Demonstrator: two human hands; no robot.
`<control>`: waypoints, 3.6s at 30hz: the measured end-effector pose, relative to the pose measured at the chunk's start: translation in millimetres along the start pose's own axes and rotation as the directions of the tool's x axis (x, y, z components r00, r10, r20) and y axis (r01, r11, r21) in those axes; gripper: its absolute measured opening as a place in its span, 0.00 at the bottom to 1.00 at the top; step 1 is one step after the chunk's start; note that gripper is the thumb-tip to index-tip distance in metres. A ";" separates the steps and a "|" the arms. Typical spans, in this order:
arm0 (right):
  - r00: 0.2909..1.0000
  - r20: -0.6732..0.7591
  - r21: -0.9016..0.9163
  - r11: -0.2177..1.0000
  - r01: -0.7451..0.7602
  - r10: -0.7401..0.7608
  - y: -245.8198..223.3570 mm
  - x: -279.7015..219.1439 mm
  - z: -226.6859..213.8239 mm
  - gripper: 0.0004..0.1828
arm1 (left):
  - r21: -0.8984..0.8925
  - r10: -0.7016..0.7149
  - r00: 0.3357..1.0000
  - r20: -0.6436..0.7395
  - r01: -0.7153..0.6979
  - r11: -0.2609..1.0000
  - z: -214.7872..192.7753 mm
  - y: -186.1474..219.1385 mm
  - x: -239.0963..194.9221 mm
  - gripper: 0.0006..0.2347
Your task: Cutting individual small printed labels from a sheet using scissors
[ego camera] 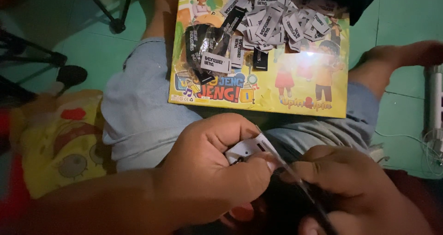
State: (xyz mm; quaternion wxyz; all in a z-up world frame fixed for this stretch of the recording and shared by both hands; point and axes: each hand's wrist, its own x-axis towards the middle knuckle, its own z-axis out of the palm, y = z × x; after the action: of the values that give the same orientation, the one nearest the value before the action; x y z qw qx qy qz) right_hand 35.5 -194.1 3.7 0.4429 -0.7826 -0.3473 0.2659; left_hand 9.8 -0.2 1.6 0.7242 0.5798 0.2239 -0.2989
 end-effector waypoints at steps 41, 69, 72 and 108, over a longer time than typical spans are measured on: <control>0.983 -0.090 -0.080 0.985 0.155 -0.162 20.4 -16.2 4.1 0.24 | 0.033 0.363 0.916 0.172 -0.373 0.927 -13.4 -15.6 2.1 0.05; 0.732 -0.680 -0.552 0.684 -0.477 -0.038 199.7 295.0 -150.7 0.31 | -0.262 0.381 0.919 0.103 -0.344 0.902 -65.8 9.6 85.9 0.07; 0.757 -0.654 -0.642 0.535 -0.549 -0.008 200.9 325.9 -163.2 0.24 | -0.260 0.376 0.918 0.124 -0.335 0.906 -75.1 8.6 98.6 0.05; 0.860 -0.507 -0.482 0.807 -0.342 0.062 204.4 83.0 4.2 0.32 | -0.004 0.516 0.857 -0.014 -0.516 0.857 -33.3 -30.2 61.2 0.07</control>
State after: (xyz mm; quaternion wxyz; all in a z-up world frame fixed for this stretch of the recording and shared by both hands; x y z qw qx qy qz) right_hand 146.7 -202.2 -186.7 0.2340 -0.9506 -0.2039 0.0038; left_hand 33.8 17.1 -68.3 0.7787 0.6174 0.0663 -0.0897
